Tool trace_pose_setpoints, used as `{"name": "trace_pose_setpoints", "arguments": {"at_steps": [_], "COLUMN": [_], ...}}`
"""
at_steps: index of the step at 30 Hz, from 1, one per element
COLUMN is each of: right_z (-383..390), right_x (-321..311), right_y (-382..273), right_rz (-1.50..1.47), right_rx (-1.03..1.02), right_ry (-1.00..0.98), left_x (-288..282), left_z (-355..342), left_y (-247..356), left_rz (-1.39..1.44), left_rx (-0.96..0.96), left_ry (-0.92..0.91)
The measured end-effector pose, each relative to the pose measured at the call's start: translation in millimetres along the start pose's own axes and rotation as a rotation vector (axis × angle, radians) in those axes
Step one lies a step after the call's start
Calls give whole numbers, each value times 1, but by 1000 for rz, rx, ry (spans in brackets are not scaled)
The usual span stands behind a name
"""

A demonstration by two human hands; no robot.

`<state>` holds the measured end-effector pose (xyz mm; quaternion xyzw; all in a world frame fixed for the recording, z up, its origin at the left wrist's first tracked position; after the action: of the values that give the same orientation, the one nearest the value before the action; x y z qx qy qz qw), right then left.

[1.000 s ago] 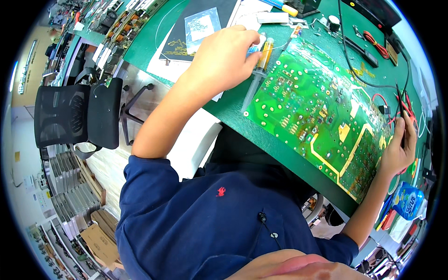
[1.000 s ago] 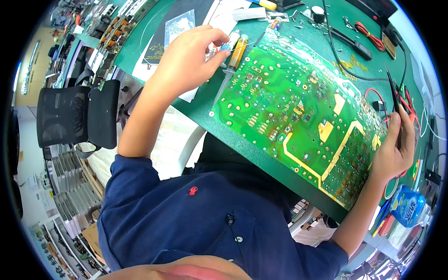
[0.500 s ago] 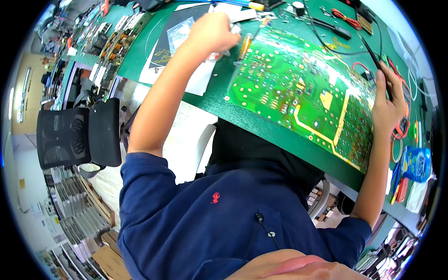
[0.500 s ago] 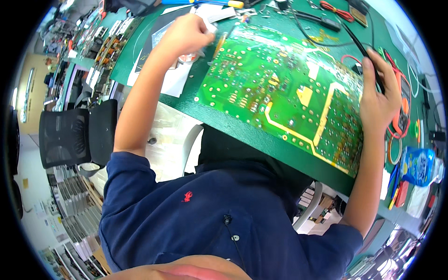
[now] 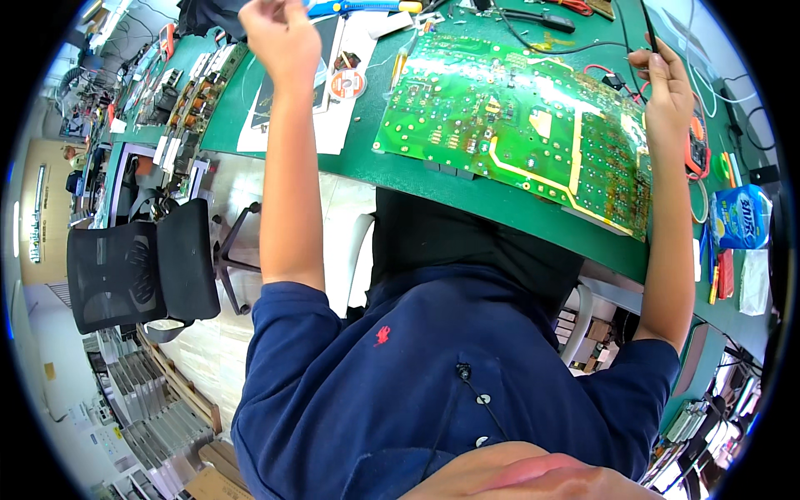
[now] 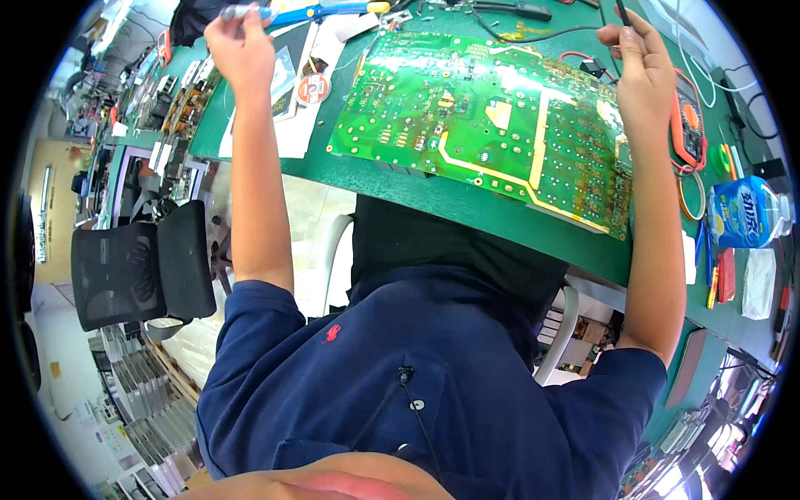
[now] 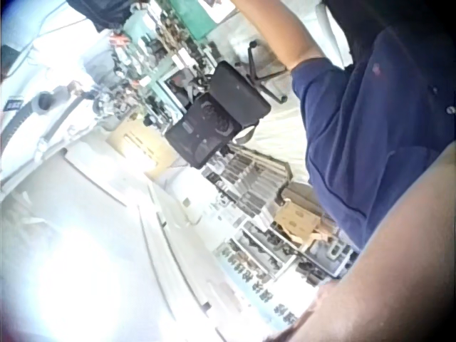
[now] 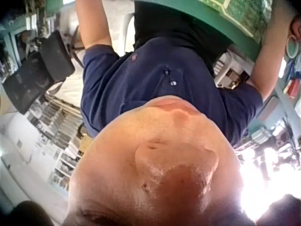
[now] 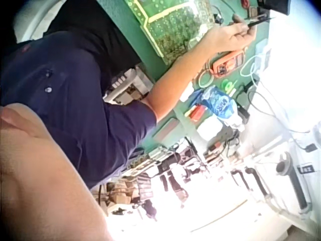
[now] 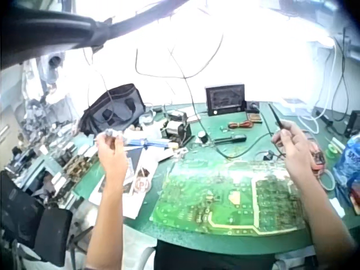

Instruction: The person solders components onto a green circuit board by applying flux from a syringe and using a soldering iron to secure pins and small parts.

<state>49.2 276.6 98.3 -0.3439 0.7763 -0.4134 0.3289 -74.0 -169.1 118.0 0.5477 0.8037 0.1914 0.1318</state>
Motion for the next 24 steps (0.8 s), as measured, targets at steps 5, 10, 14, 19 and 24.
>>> {"name": "trace_pose_setpoints", "arguments": {"at_steps": [5,10,14,19,24], "right_z": [-8,10,76,137,166], "right_x": [-8,-12,31,30,45], "right_y": [-16,-72,-118,-148,-146], "right_rz": [-141,-476,-624,-674,-666], "right_rx": [43,114,67,-78,-95], "right_ry": [-41,-117,-199,-138,-141], "left_x": [-19,26,33,36,40], "left_z": [31,96,137,136,136], "left_y": [41,124,163,182,213], "left_rz": [508,1076,1204,1314,1382], "left_rx": [-295,-600,-765,-781,-651], "left_ry": [199,79,37,84,-58]}}
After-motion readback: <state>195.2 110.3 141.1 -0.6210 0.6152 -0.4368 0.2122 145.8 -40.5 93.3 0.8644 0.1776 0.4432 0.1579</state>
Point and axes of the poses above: each hand's wrist, its own z-axis away from the middle knuckle, its own x-axis out of the palm, y = z × x, the point moved 9 cm from there along -z, towards the middle knuckle, and after that the axes turned 12 degrees about x, right-handed, at the moved point
